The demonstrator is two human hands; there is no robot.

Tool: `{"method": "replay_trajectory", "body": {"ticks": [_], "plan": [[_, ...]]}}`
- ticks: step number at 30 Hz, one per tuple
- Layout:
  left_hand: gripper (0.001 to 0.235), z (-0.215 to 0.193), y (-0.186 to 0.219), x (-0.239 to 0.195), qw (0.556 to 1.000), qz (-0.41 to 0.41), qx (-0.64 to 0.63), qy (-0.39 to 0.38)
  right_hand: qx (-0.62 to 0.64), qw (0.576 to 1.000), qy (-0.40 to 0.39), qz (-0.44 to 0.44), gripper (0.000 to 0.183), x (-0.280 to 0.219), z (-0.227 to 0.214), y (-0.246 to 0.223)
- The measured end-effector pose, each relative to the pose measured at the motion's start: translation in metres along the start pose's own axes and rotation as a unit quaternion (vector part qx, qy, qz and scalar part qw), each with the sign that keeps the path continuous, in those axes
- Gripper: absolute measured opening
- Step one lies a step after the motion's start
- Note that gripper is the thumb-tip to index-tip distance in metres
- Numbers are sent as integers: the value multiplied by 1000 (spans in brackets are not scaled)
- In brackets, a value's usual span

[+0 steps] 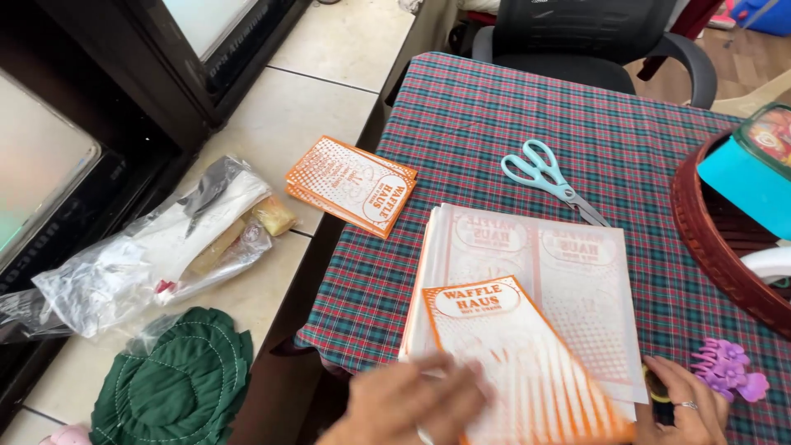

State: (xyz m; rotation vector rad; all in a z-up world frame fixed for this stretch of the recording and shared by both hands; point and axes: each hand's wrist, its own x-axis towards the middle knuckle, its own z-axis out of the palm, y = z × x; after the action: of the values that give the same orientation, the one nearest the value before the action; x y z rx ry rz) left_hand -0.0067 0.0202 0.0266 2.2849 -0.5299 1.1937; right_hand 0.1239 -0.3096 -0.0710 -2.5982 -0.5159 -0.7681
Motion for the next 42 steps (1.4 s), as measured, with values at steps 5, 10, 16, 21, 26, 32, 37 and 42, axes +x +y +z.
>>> {"method": "replay_trajectory", "body": {"ticks": [5,10,16,21,26,32,37,42], "plan": [[30,-32,-91,51,938,-274,135,162,-14,999,-12,38,29,-5,4,-2],[35,1,-235,28,769,-523,-163,329,-18,999,-8,46,28,-2,4,-2],[78,23,-270,-13,827,-509,225,82,44,998,39,0,29,8,-2,-12],[62,30,-253,-18,815,-444,372,-14,3,1000,29,9,35,3,-2,-8],[41,9,-153,-2,899,-383,208,-44,35,999,33,8,46,26,-36,-40],[77,-16,-47,1,945,-239,-118,-192,148,985,-80,-27,51,41,-66,-66],[78,3,-28,-43,952,-236,-48,-189,142,982,-92,-79,55,38,-61,-70],[63,15,-23,-59,969,-222,-24,-102,161,981,-101,-43,43,35,-62,-78]]}}
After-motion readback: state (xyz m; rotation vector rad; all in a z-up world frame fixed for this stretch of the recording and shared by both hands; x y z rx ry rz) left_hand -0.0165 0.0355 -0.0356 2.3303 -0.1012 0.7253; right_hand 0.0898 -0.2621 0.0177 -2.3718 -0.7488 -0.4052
